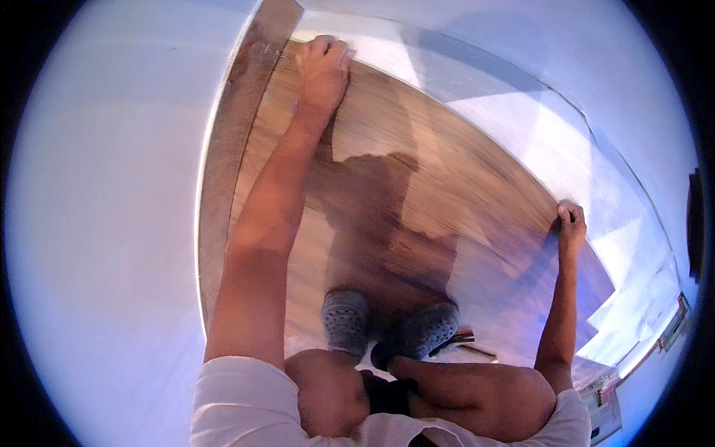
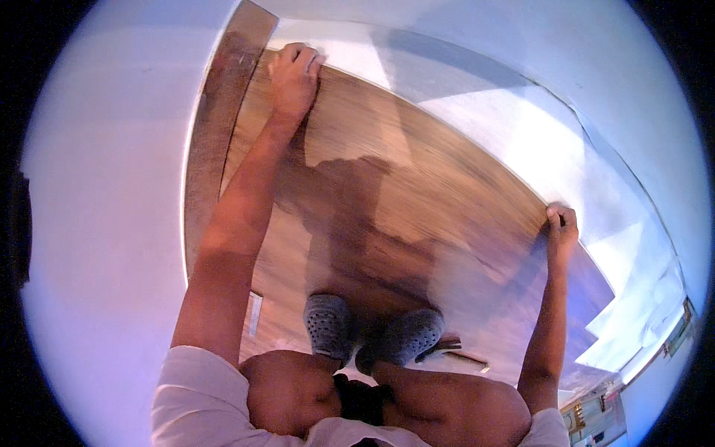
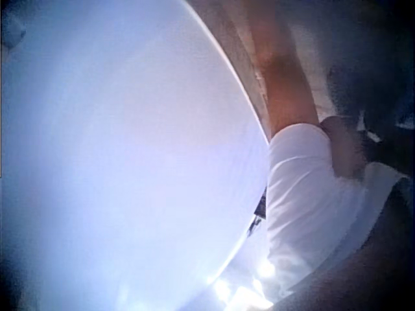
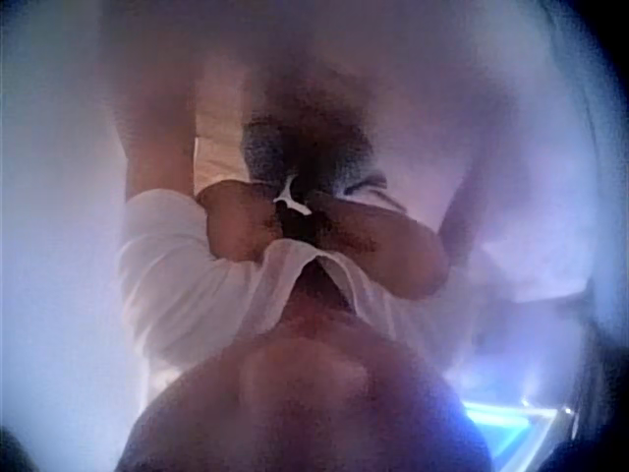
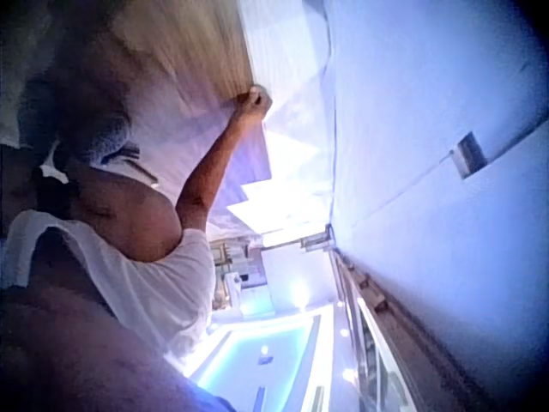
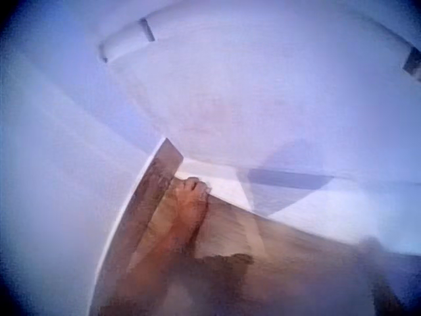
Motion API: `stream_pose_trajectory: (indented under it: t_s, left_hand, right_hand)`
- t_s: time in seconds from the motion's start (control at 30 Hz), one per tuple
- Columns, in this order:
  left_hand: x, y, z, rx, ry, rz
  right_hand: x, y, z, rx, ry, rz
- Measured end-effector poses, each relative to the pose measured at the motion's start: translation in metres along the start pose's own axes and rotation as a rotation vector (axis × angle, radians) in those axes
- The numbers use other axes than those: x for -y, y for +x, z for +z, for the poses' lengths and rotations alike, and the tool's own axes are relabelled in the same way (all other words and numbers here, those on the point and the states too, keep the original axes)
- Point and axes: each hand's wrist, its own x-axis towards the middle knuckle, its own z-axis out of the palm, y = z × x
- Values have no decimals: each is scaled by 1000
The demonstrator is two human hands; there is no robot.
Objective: The person measures, cuts, and installs laminate flooring planks on a wood-covered surface using a utility knife, a square, and a hammer.
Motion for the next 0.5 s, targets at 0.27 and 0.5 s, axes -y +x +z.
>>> stream_pose_trajectory:
  t_s: [0.27,0.5]
  left_hand:
    - [4,3,3,-24,-15,26]
    - [1,3,6,-4,7,26]
  right_hand:
    - [1,2,-5,9,-16,12]
    - [15,-3,-5,19,7,3]
